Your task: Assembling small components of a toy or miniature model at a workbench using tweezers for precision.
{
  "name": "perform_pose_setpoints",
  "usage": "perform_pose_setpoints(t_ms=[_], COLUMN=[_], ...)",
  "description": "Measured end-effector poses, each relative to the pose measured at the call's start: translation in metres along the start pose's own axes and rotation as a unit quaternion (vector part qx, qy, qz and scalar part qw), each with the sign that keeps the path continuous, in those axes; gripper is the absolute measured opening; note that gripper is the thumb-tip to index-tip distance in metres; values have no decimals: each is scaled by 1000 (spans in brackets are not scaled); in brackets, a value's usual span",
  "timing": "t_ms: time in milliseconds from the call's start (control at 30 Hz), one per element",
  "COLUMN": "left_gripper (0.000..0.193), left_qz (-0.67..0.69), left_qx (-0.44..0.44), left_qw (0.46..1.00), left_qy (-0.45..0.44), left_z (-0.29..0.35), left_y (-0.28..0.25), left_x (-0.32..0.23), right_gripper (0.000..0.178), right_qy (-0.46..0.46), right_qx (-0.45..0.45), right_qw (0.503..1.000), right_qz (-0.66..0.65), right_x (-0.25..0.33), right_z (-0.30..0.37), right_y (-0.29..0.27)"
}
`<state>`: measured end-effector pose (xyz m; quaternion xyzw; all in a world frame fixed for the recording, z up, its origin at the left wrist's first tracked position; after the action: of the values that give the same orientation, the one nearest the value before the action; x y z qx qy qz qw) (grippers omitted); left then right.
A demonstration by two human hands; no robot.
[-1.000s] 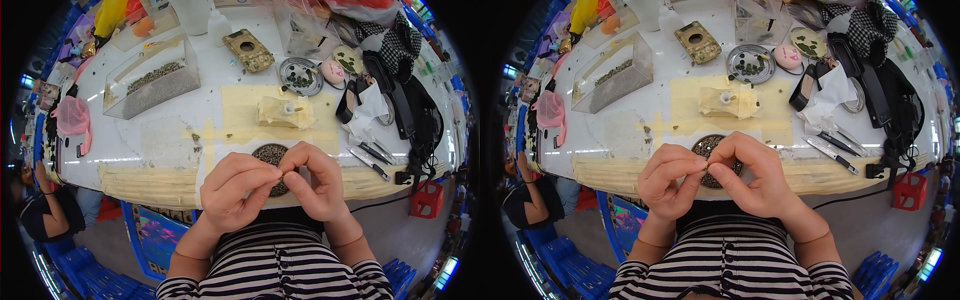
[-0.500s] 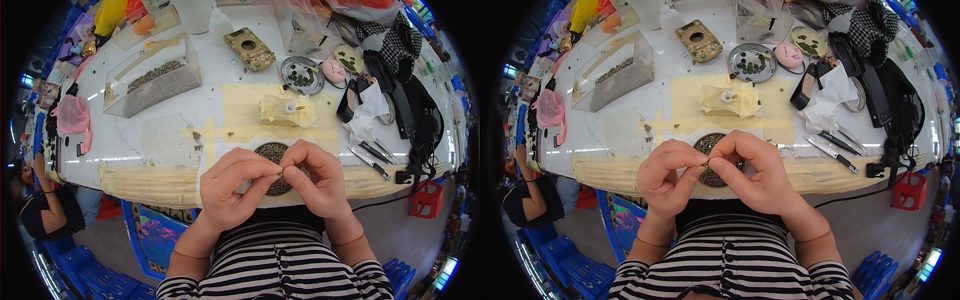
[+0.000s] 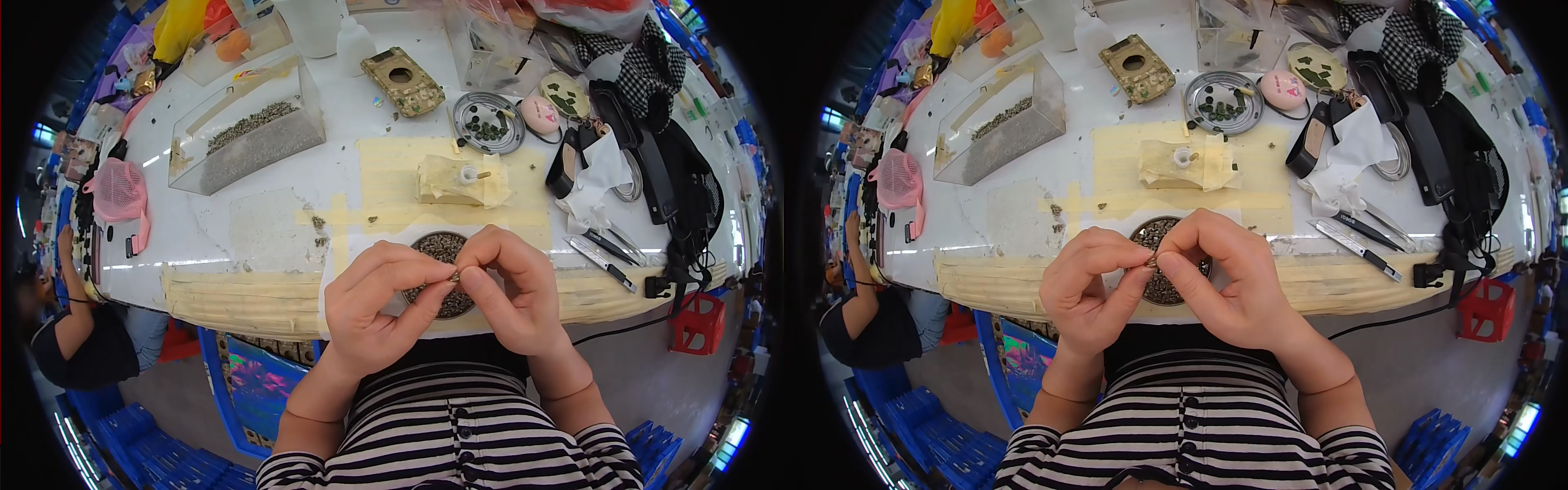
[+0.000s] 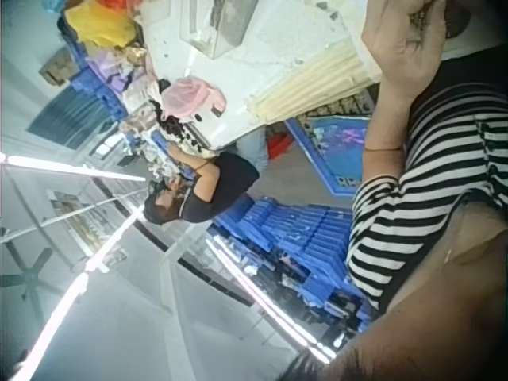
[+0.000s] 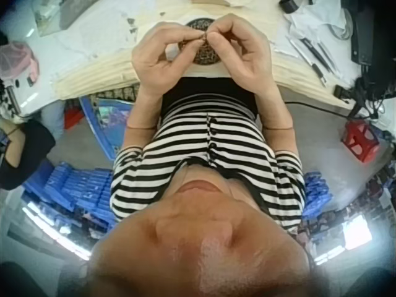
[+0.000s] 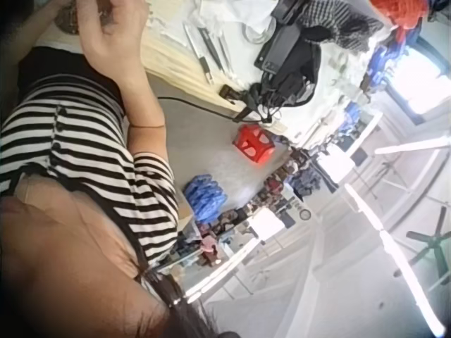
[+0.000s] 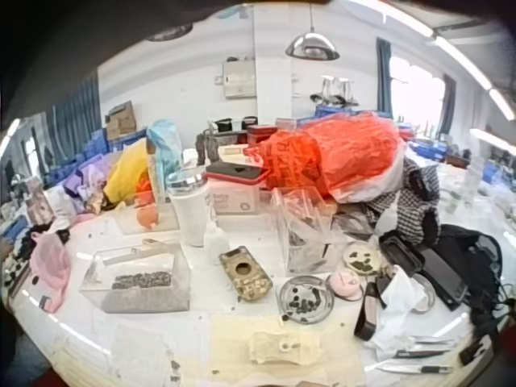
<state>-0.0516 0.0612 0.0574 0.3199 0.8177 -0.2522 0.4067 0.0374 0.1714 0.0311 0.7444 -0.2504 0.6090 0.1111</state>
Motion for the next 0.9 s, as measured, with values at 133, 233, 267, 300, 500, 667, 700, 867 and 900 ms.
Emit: perform_pose_setpoints(t_ms=[133, 233, 267, 300, 500, 667, 700, 867, 900], left_gripper=[20, 20, 20, 20, 20, 20, 20, 20, 20], left_qz=[-4, -8, -9, -9, -14, -14, -15, -22, -22], left_qx=[-5, -6, -6, -6, -8, -12, -11, -14, -15], left_qw=[1000, 1000, 1000, 1000, 1000, 1000, 1000, 1000, 1000], left_qy=[5, 5, 4, 4, 3, 1, 1, 7, 8], left_z=[1, 0, 0, 0, 0, 1, 1, 2, 2], left_y=[0, 0, 0, 0, -1, -2, -1, -1, -1], left_x=[0, -1, -1, -1, -1, 0, 0, 0, -1], right_gripper=[7, 6, 6, 6, 6, 5, 5, 4, 4], right_qy=[6, 7, 7, 4, -1, -11, -12, -19, -23], right_qx=[3, 0, -1, -4, -8, -5, -6, -10, -10], right_qw=[1000, 1000, 1000, 1000, 1000, 1000, 999, 999, 999], right_qz=[6, 8, 9, 8, 13, 28, 29, 34, 35], right_x=[0, -2, -2, -1, 0, 2, 2, 3, 4], right_z=[0, 0, 0, 0, 0, -1, -1, -1, -1], right_y=[1, 1, 1, 0, 0, 0, 0, 0, 0])
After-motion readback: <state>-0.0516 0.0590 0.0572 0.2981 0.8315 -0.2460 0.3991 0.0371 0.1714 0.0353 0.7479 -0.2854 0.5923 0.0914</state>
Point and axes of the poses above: each hand's wrist, its own z-axis away from the middle knuckle, its own y-axis out of the palm, x = y × z, the point moved 10 cm from there along -z, towards the middle knuckle, and after that the axes turned 4 degrees about z, right-handed, at the moved point
